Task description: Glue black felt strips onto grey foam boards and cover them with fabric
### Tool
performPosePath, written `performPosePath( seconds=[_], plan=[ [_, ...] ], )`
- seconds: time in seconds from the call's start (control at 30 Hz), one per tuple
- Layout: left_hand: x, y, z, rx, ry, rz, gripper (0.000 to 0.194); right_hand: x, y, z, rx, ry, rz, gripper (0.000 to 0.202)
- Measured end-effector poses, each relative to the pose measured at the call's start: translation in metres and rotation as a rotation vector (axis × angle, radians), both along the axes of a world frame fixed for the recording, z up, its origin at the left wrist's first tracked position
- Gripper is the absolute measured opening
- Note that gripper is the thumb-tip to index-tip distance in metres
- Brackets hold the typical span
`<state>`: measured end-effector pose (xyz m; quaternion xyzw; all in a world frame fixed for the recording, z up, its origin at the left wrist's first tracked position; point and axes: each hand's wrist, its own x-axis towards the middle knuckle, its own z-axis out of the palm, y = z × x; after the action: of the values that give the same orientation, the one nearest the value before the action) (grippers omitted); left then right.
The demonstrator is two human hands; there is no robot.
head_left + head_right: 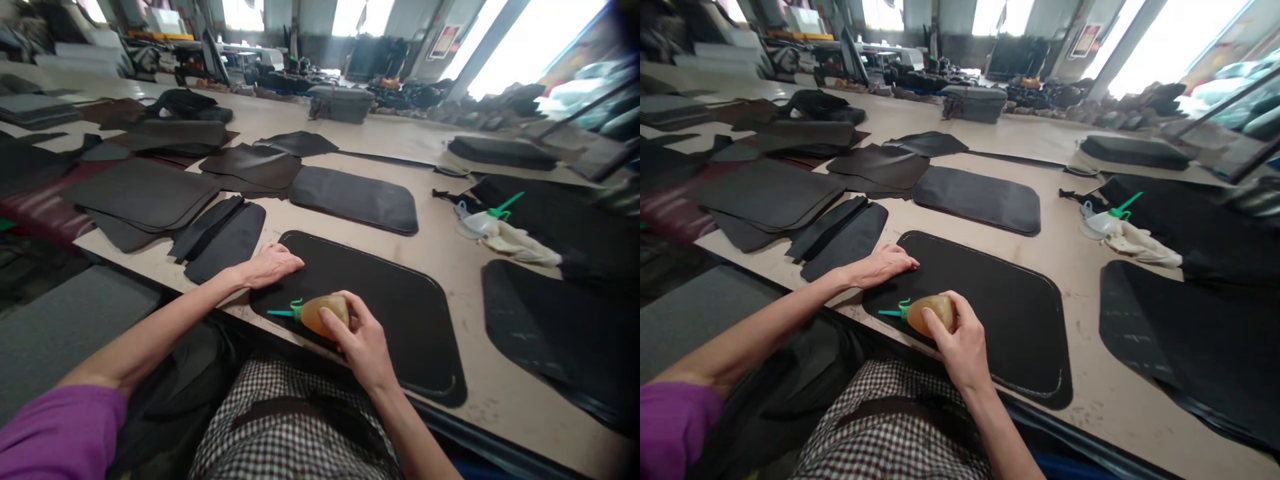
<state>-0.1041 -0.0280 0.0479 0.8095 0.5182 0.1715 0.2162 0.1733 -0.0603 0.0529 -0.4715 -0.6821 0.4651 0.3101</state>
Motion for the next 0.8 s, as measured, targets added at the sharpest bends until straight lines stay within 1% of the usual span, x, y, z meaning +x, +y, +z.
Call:
performPosePath(
  seconds=[0.1,0.2,0.3,0.37,0.4,0.47,0.5,0.57,0.63,0.67,0.7,0.73,0.77,0.8],
  plan=[
    [0.003,0.001,0.002,-0.001,-0.001,0.020,0.050,-0.024,0.004,-0.004,0.079,0.000,0.037,0.044],
    [0.003,0.001,0.007,-0.015,0.006,0.000,0.047,-0.042,0.007,-0.008,0.217,0.006,0.041,0.042],
    [0.001,0.002,0.008,-0.027,0.006,-0.013,0.044,-0.051,0.009,-0.010,0.368,-0.001,0.045,0.040],
    [-0.002,0.003,0.007,-0.026,-0.001,-0.016,0.043,-0.051,0.009,-0.007,0.420,-0.002,0.077,0.038],
    [-0.002,0.003,0.006,-0.021,-0.005,-0.019,0.041,-0.050,0.008,-0.005,0.420,0.000,0.098,0.038],
    [-0.003,0.004,0.005,-0.018,-0.007,-0.024,0.040,-0.043,0.008,0.001,0.354,0.011,0.154,0.039],
    [-0.003,0.005,0.005,-0.021,-0.004,-0.024,0.040,-0.038,0.007,0.004,0.277,0.024,0.192,0.040],
    [-0.001,0.005,0.007,-0.038,-0.001,-0.013,0.044,-0.023,0.007,0.009,0.029,0.081,0.276,0.043],
    [0.001,0.006,0.009,-0.070,-0.035,0.001,0.050,-0.001,0.009,0.011,-0.242,0.180,0.324,0.048],
    [0.001,0.007,0.011,-0.088,-0.078,0.010,0.052,0.013,0.011,0.010,-0.351,0.236,0.313,0.051],
    [0.001,0.008,0.012,-0.103,-0.138,0.024,0.054,0.028,0.013,0.009,-0.422,0.295,0.273,0.054],
    [0.000,0.010,0.013,-0.113,-0.209,0.052,0.055,0.045,0.016,0.007,-0.454,0.350,0.204,0.057],
    [-0.001,0.012,0.014,-0.119,-0.289,0.100,0.054,0.063,0.021,0.004,-0.453,0.401,0.111,0.057],
    [-0.004,0.014,0.014,-0.114,-0.372,0.171,0.053,0.082,0.027,0.001,-0.417,0.445,0.000,0.057]
  ],
)
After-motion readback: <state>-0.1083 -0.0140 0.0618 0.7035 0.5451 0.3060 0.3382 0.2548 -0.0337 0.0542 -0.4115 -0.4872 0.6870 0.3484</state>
